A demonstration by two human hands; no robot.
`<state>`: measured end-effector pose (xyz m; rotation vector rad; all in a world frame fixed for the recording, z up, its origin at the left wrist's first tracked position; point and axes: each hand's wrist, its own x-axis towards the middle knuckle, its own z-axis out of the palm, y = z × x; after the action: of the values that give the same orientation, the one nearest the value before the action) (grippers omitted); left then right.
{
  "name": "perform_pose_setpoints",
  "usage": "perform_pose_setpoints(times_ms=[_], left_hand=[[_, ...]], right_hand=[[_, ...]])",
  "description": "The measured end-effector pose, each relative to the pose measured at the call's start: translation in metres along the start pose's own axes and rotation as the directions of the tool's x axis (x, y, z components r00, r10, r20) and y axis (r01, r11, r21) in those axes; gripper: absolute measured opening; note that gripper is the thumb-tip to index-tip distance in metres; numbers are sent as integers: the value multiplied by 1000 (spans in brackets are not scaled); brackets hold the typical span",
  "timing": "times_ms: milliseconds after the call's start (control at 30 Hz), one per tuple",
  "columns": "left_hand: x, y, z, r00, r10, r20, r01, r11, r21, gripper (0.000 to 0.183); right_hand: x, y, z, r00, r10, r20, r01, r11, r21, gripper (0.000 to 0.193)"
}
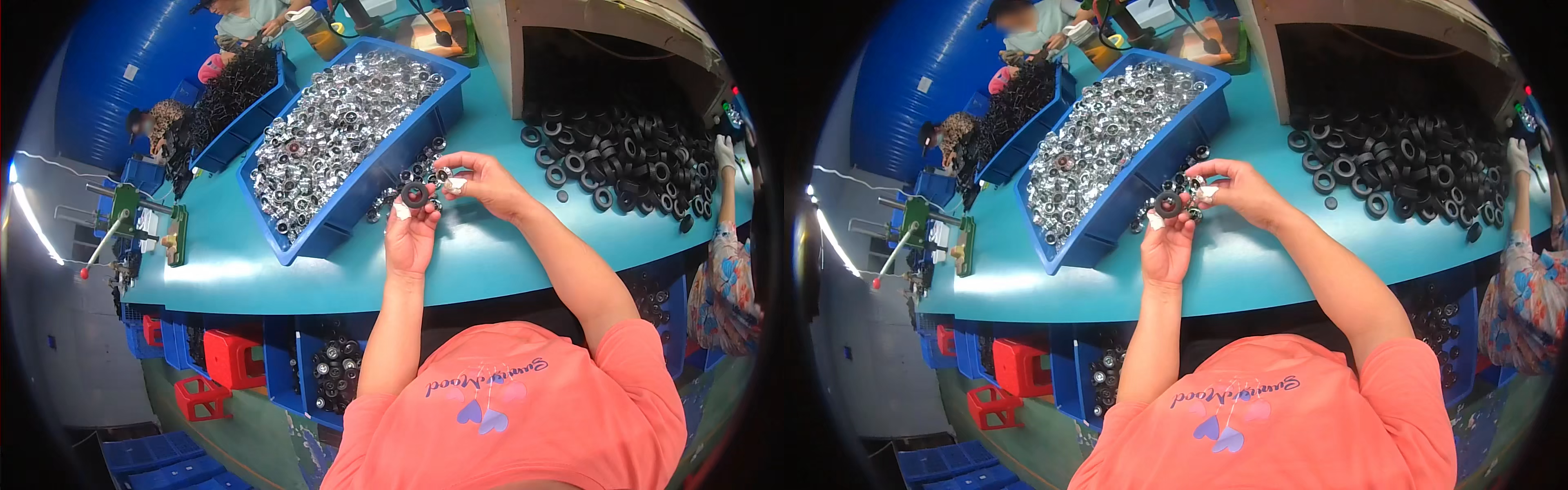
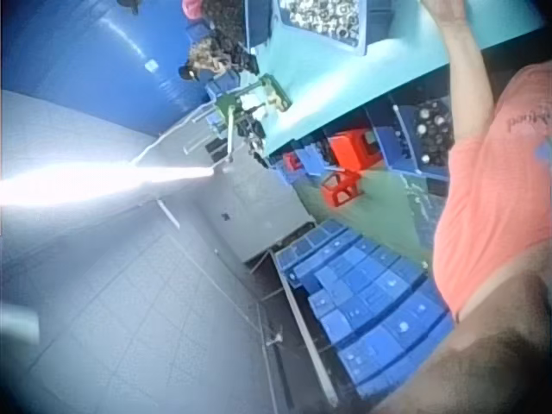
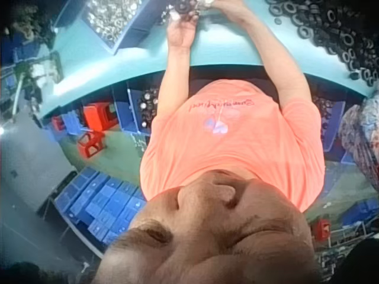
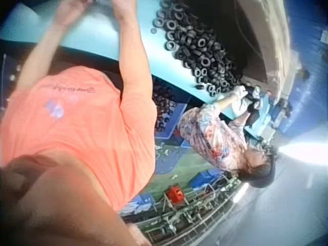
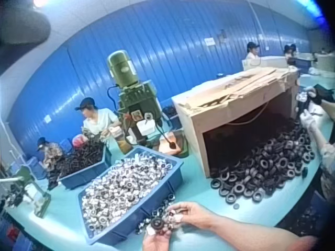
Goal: Manually assembling white plastic hubs into black rubber tires at a factory assembly line.
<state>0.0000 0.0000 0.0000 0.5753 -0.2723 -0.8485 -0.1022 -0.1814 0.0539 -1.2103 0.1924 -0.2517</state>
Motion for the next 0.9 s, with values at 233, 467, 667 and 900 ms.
perform_pose_setpoints(times_ms=[233, 467, 667, 900], left_hand=[[-1, 0, 1, 1000, 1, 5, 0, 1000, -22, 37], [-2, 1, 3, 1000, 3, 1, -3, 999, -33, 35], [-1, 1, 1, 998, -5, 59, 9, 998, -64, 28], [-3, -4, 6, 997, 66, 30, -69, 994, 90, 41]], right_hand=[[-4, -5, 3, 1000, -15, 2, 15, 1000, 5, 46], [-4, -5, 7, 998, -37, 49, 40, 997, -63, 47], [-4, -5, 9, 997, -74, -31, 71, 995, -75, 38], [-8, -1, 19, 941, -339, 13, 319, 870, -375, 26]])
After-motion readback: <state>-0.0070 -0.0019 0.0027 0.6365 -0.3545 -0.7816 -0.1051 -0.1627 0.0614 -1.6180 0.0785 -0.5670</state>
